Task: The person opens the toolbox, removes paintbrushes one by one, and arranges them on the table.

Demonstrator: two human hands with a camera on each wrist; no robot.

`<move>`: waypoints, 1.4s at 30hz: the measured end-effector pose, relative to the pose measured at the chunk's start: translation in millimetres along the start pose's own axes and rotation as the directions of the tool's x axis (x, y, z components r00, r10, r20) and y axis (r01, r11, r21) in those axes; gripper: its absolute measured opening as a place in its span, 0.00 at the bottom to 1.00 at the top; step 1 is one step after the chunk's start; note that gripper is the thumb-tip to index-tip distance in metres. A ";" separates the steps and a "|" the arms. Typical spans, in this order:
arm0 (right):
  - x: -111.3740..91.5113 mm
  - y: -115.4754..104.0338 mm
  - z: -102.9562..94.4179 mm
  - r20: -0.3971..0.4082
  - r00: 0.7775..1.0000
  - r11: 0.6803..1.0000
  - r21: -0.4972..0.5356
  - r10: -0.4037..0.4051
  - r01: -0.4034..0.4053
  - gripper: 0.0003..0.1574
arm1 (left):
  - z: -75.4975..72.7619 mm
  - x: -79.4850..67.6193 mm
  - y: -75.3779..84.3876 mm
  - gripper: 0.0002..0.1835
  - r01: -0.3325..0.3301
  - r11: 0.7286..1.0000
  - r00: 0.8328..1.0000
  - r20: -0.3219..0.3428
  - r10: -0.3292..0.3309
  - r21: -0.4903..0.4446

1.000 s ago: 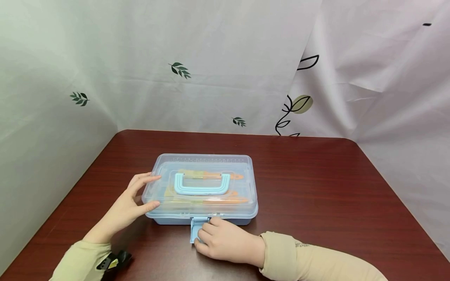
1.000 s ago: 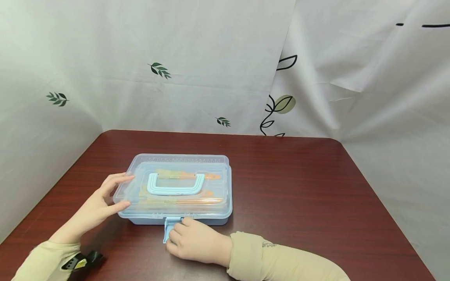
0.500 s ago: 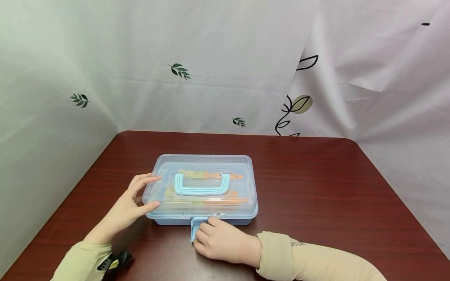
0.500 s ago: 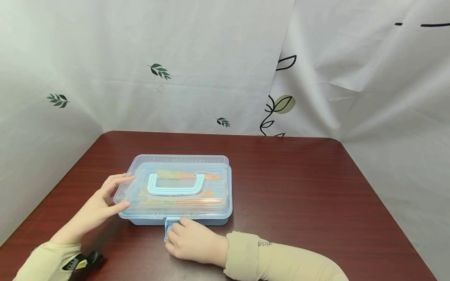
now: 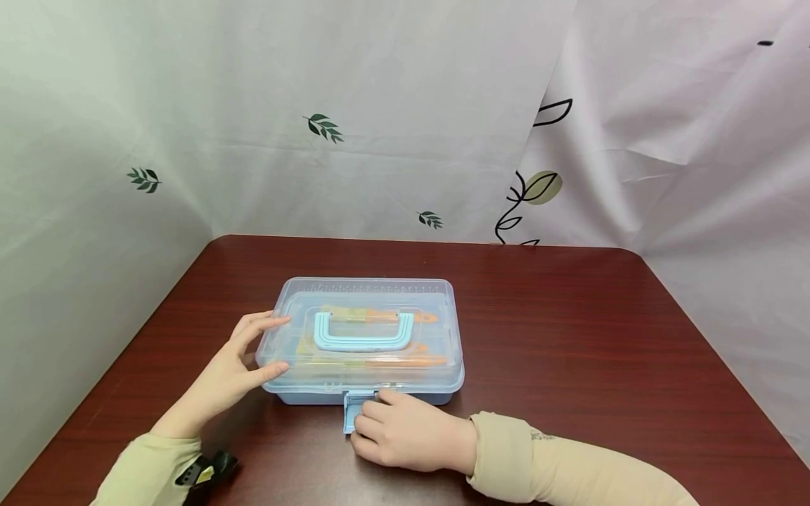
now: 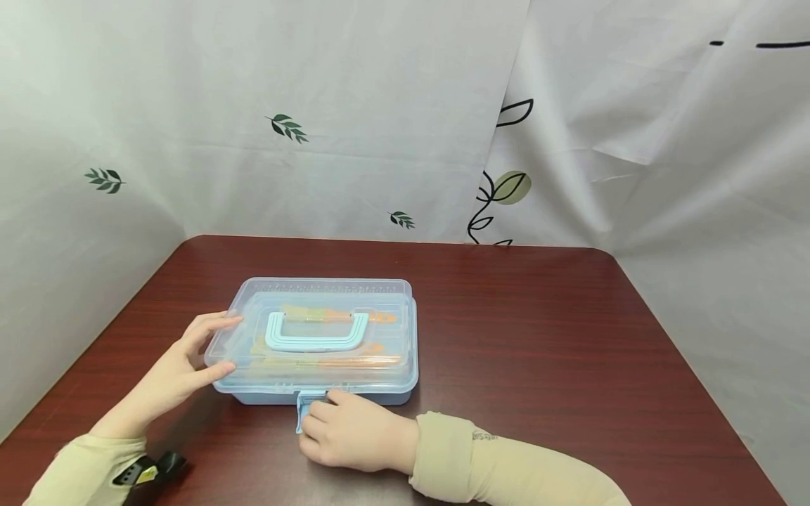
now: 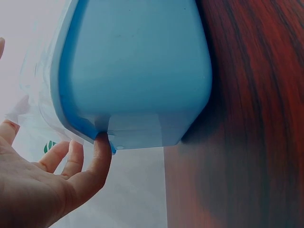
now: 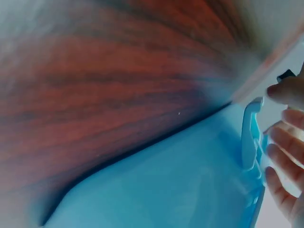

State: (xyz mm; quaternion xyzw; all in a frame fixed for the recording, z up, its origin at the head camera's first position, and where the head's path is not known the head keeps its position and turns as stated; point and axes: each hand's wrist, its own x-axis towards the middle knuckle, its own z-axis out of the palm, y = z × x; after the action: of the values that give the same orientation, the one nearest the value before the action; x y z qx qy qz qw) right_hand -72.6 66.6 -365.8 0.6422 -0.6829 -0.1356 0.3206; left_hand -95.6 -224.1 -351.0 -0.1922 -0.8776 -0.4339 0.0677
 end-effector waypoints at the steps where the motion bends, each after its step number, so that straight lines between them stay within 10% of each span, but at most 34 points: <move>1: -0.8 1.8 -0.9 -0.024 1.000 1.000 0.012 -0.005 0.005 0.12 | 0.1 0.1 -0.1 0.32 -0.001 1.000 1.000 0.000 0.001 0.000; 6: -10.7 13.1 -4.0 -0.200 0.980 0.998 0.067 0.018 -0.005 0.14 | 0.8 0.7 0.1 0.32 -0.002 1.000 1.000 0.008 0.002 -0.006; 16: -30.0 44.0 -6.9 -0.415 0.866 0.958 0.179 0.279 -0.223 0.12 | 0.9 -0.4 -0.5 0.32 -0.006 1.000 1.000 -0.004 0.006 -0.016; 27: -60.8 40.6 -5.5 -0.117 0.705 0.679 0.417 0.699 -0.604 0.42 | 2.2 -1.9 -0.1 0.32 -0.007 1.000 1.000 0.001 0.007 -0.016; 35: -76.5 34.7 -1.2 -0.037 0.638 0.579 0.465 0.769 -0.670 0.54 | 1.8 -0.4 0.3 0.33 -0.001 1.000 1.000 0.010 0.002 -0.006; 42: -79.4 33.2 -2.4 0.039 0.624 0.530 0.487 0.781 -0.694 0.53 | 0.6 -0.5 -1.3 0.33 -0.019 1.000 1.000 -0.004 0.019 -0.017</move>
State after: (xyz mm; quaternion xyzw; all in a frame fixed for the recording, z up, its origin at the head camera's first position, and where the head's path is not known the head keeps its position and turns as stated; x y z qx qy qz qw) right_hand -99.7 148.2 -365.0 0.3570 -0.8687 0.2374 0.2482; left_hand -95.6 -224.4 -352.4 -0.2001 -0.8720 -0.4410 0.0719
